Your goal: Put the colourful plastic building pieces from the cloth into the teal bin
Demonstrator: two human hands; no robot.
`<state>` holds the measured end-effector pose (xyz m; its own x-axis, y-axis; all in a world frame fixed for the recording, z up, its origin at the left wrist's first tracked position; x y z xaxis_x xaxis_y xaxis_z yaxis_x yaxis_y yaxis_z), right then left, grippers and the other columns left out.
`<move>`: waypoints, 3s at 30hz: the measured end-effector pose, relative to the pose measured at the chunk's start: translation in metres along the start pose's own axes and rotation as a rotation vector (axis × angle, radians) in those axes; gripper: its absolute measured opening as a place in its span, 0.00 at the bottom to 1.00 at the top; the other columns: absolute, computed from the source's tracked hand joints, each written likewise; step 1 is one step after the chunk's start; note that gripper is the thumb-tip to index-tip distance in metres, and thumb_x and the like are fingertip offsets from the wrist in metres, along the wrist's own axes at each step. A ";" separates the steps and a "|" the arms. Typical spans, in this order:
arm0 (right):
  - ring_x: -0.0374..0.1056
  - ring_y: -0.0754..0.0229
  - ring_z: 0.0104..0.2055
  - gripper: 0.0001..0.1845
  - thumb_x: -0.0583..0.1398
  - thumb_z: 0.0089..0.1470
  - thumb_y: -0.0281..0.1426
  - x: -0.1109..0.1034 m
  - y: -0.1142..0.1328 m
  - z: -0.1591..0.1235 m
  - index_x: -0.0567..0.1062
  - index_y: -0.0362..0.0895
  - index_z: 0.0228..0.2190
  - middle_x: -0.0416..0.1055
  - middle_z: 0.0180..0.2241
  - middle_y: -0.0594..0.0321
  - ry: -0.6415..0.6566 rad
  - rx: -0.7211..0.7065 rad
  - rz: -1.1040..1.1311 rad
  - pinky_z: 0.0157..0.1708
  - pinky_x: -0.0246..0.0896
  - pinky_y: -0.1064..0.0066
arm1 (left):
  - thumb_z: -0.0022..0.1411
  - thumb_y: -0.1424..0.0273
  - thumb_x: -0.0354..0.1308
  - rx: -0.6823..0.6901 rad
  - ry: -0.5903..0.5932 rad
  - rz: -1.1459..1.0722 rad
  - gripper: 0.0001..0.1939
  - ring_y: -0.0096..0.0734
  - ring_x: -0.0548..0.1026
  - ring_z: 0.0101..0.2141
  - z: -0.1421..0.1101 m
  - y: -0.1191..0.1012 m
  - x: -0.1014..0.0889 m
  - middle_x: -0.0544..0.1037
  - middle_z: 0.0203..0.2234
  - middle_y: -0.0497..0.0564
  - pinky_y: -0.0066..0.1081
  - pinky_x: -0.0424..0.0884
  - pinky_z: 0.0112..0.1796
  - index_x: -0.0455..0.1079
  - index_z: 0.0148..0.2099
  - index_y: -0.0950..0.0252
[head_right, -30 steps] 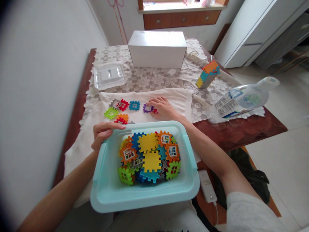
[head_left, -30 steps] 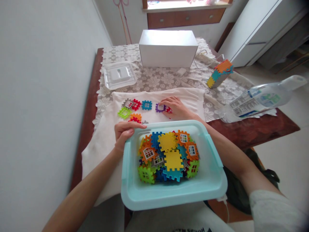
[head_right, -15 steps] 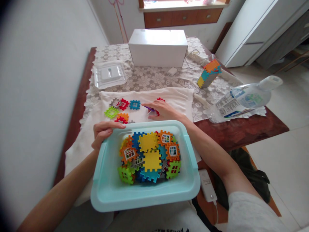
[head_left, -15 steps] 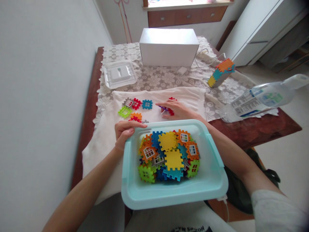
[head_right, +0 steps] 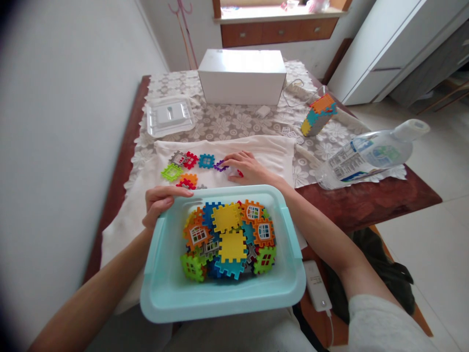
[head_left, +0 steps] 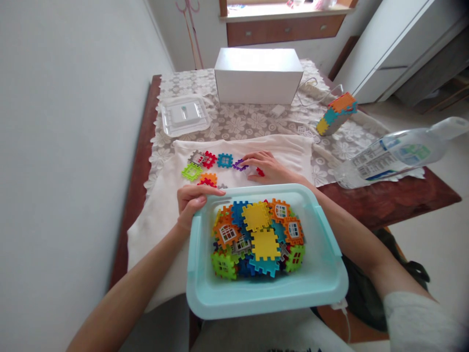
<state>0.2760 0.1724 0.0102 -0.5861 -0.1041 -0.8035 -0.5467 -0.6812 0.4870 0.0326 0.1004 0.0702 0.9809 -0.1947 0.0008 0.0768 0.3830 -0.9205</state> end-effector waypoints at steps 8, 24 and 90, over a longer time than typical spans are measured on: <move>0.76 0.46 0.64 0.14 0.64 0.76 0.39 -0.001 0.003 0.003 0.83 0.51 0.57 0.82 0.62 0.55 -0.017 -0.088 -0.049 0.72 0.63 0.45 | 0.59 0.66 0.61 0.017 -0.015 -0.018 0.16 0.35 0.84 0.27 -0.002 0.001 -0.001 0.90 0.30 0.54 0.30 0.73 0.26 0.92 0.37 0.59; 0.77 0.42 0.58 0.15 0.60 0.71 0.37 -0.027 -0.051 -0.002 0.86 0.48 0.51 0.84 0.53 0.51 -0.163 0.247 0.006 0.66 0.73 0.40 | 0.60 0.62 0.62 -0.017 -0.046 0.009 0.17 0.37 0.82 0.25 -0.002 0.002 -0.002 0.89 0.27 0.55 0.33 0.73 0.25 0.92 0.35 0.60; 0.72 0.42 0.56 0.14 0.62 0.71 0.39 -0.036 -0.020 -0.006 0.81 0.45 0.50 0.77 0.52 0.47 0.146 0.094 -0.253 0.56 0.70 0.51 | 0.62 0.61 0.64 0.040 -0.008 -0.027 0.16 0.35 0.83 0.24 0.001 -0.004 0.002 0.90 0.28 0.54 0.30 0.73 0.23 0.92 0.36 0.60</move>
<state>0.3116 0.1850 0.0279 -0.3359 -0.0473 -0.9407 -0.7212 -0.6294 0.2892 0.0344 0.0991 0.0741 0.9798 -0.1980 0.0285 0.1099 0.4136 -0.9038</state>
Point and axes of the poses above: each hand's wrist, its own z-axis towards the middle knuckle, its own x-axis out of the palm, y = z × x, the point moved 8 cm from there along z, towards the middle knuckle
